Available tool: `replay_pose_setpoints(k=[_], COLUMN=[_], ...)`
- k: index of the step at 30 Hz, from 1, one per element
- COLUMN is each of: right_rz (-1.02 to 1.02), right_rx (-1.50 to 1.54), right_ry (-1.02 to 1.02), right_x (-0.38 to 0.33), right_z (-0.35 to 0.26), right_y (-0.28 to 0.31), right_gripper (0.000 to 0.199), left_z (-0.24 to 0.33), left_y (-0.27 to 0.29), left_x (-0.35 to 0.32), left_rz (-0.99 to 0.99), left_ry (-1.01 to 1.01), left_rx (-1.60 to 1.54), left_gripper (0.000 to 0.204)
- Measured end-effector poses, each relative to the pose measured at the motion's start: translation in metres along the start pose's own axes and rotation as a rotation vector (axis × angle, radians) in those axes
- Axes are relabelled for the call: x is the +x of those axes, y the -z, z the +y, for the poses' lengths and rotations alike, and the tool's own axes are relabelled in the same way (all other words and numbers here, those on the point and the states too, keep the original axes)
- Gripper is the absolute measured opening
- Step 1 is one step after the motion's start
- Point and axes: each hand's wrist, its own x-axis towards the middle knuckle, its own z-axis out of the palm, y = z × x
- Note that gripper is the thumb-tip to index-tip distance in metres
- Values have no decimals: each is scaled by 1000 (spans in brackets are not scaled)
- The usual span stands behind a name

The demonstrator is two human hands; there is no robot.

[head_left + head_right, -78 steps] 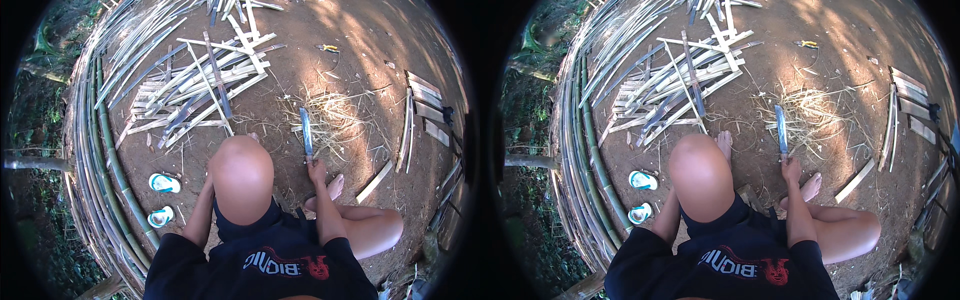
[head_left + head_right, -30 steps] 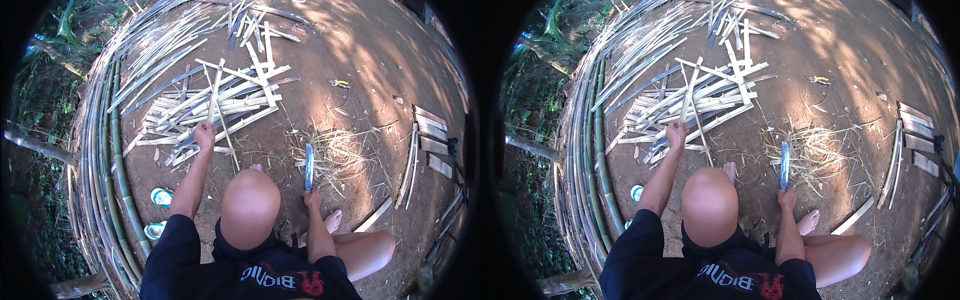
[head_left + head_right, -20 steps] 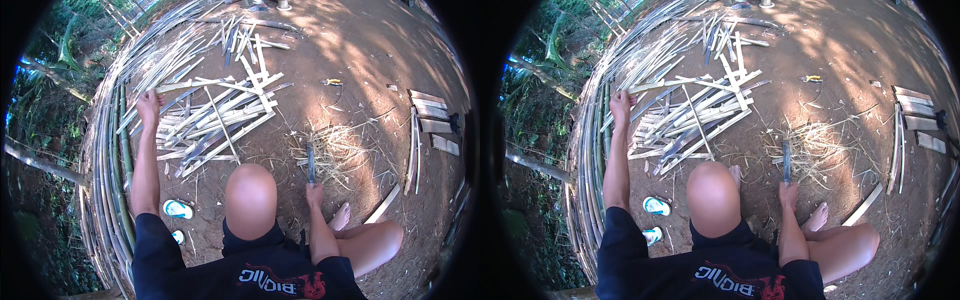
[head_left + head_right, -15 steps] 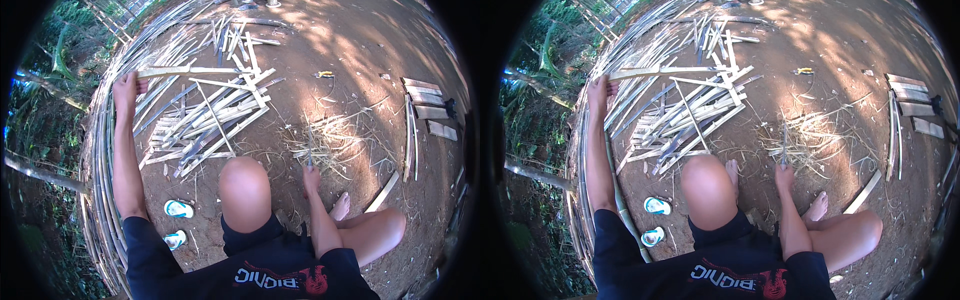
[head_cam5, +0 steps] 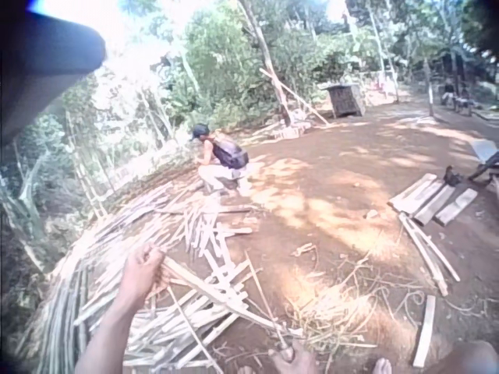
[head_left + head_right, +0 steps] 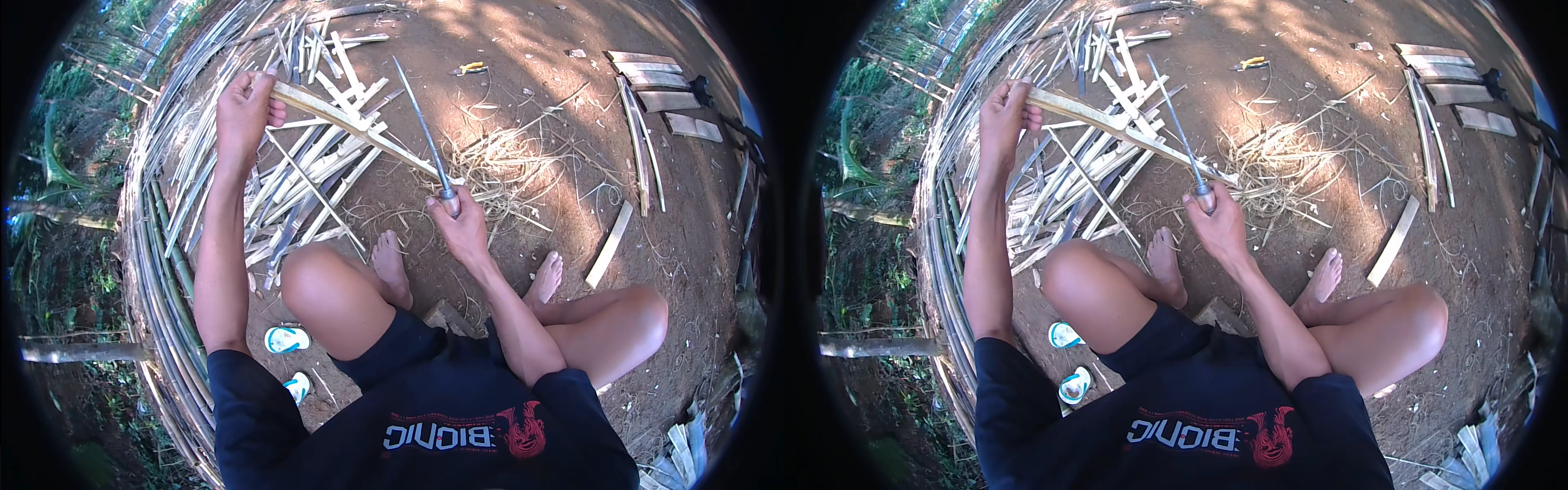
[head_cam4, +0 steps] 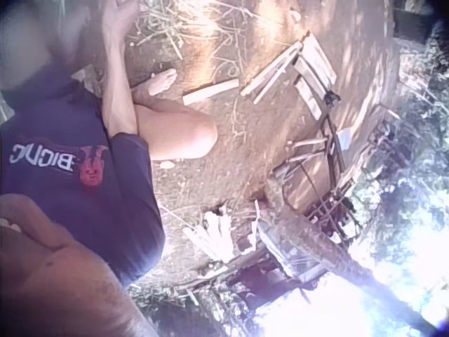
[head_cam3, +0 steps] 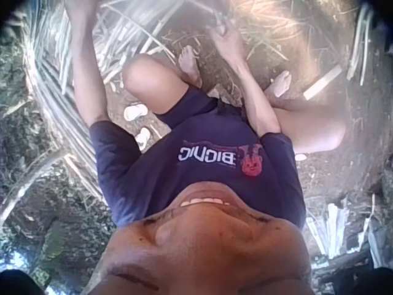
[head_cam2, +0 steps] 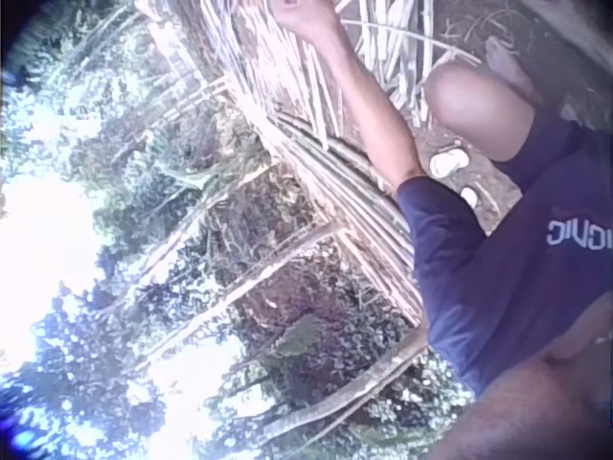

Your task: The person sits on the ground and uses a knife to shave thin strips of bamboo. They hold the bamboo piece in one hand and use the knife to peel away the outer layers, creating a pile of shavings on the ground.

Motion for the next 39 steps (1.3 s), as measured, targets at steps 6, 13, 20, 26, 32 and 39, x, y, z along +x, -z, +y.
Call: replay_pose_setpoints(k=[6,13,20,26,32,39], right_rz=[-57,-84,-190,-160,-170,-155], right_rx=[21,67,74,75,124,77], right_ry=[56,145,46,138,66,50], right_x=[-11,-12,-21,-21,-19,-15], right_z=[-24,-47,-67,-51,-45,-45], right_y=[10,9,14,7,0,-4], right_gripper=[30,32,26,29,27,25], left_z=[27,41,49,36,15,14], left_y=[-7,-13,-23,-39,-28,-12], left_x=[-14,-41,-57,-57,-54,-46], left_rz=[-31,-232,-141,-69,-54,84], left_ry=[-25,-105,-123,-201,-204,-262], left_rx=[-103,-190,-174,-414,-455,-428], left_gripper=[34,39,27,32,26,22])
